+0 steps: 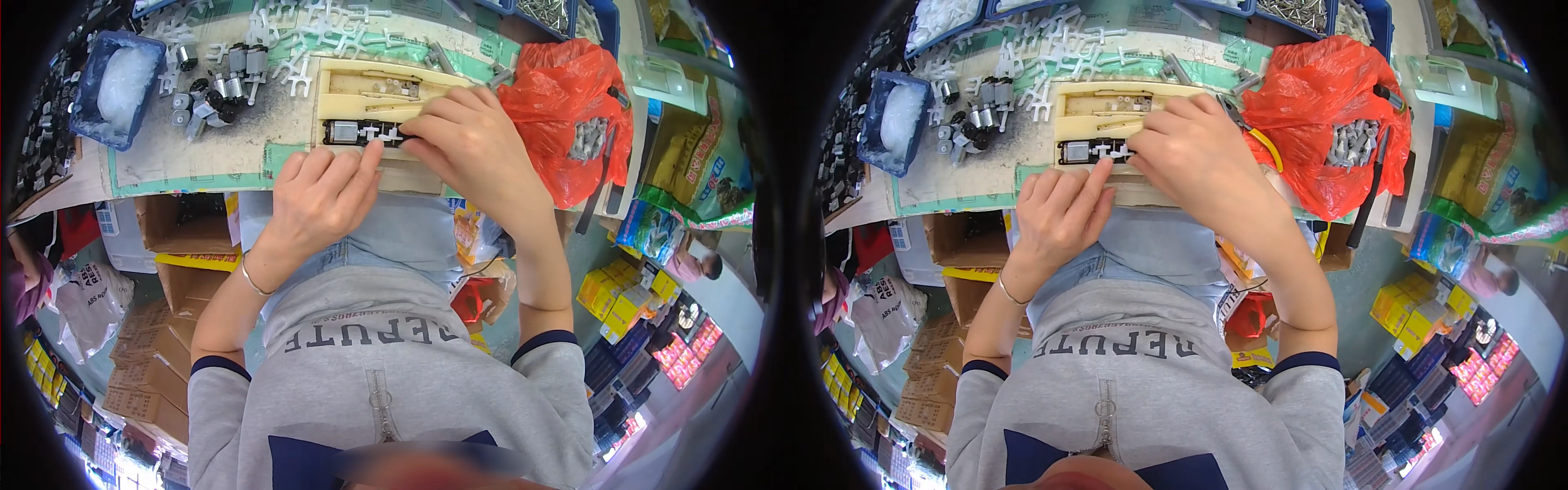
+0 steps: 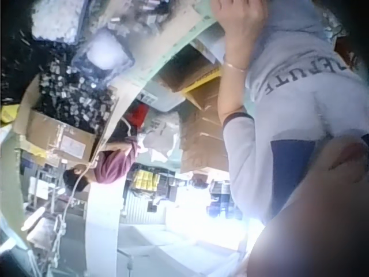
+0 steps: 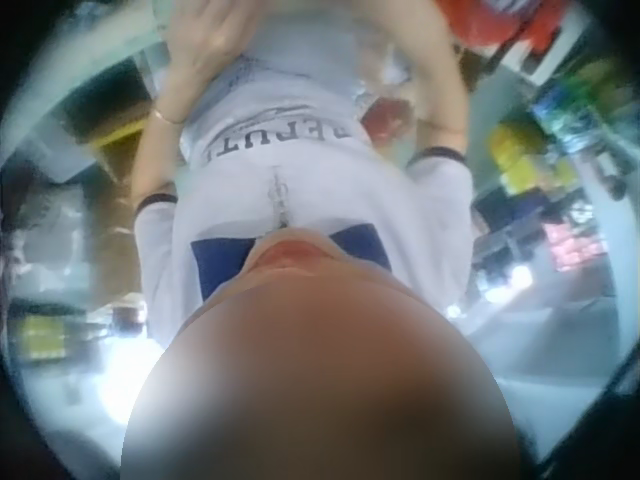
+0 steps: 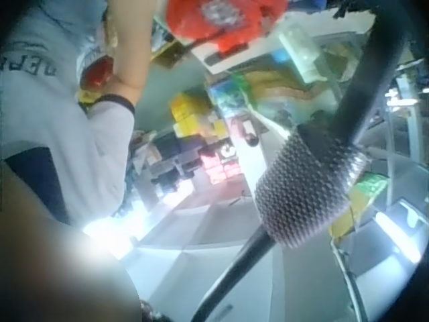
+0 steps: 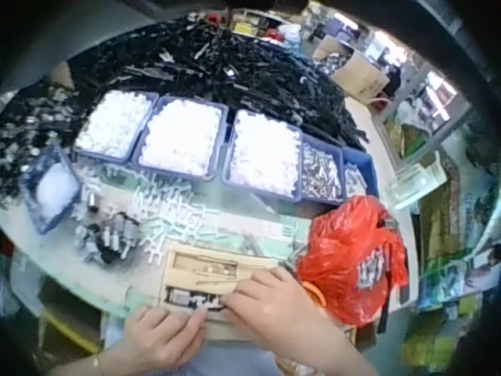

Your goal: Assemble small plastic and metal parts using tools like pliers and a hammer.

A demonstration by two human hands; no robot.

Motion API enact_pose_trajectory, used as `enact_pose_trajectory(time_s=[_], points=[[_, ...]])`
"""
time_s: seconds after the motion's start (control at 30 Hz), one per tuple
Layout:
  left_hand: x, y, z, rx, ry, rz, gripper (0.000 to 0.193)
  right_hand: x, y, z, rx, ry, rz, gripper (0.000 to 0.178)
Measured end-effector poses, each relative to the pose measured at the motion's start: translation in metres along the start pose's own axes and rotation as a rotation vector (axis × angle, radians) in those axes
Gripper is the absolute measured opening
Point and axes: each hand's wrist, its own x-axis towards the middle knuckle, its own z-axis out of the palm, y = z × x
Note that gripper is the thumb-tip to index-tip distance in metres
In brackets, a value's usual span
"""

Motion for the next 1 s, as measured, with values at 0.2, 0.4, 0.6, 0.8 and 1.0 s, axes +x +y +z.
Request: enact_pose_trajectory(time_s=[0.2,0.4,0.6,0.8,1.0], points=[[0.000,0.006,0.008,-0.011,0.006,0.080,0.040,-0.011,-0.003,0.008,0.113,0.100,0.104,0.019],[-0.001,0.013,0.012,0.037,-0.043,0.052,0.040,-0.002,-0.006,0.007,0.065,0.062,0.072,0.016],[-0.003,0.016,0.011,-0.016,-0.067,0.026,0.040,0.008,-0.011,0.000,0.041,0.040,0.033,0.016],[0.012,-0.036,-0.019,0.017,0.048,-0.192,0.033,-0.019,0.017,-0.008,0.300,0.322,0.430,0.016],[0.032,-0.052,-0.018,0.150,-0.026,-0.144,0.020,-0.003,0.059,-0.007,-0.127,0.310,0.398,0.025]])
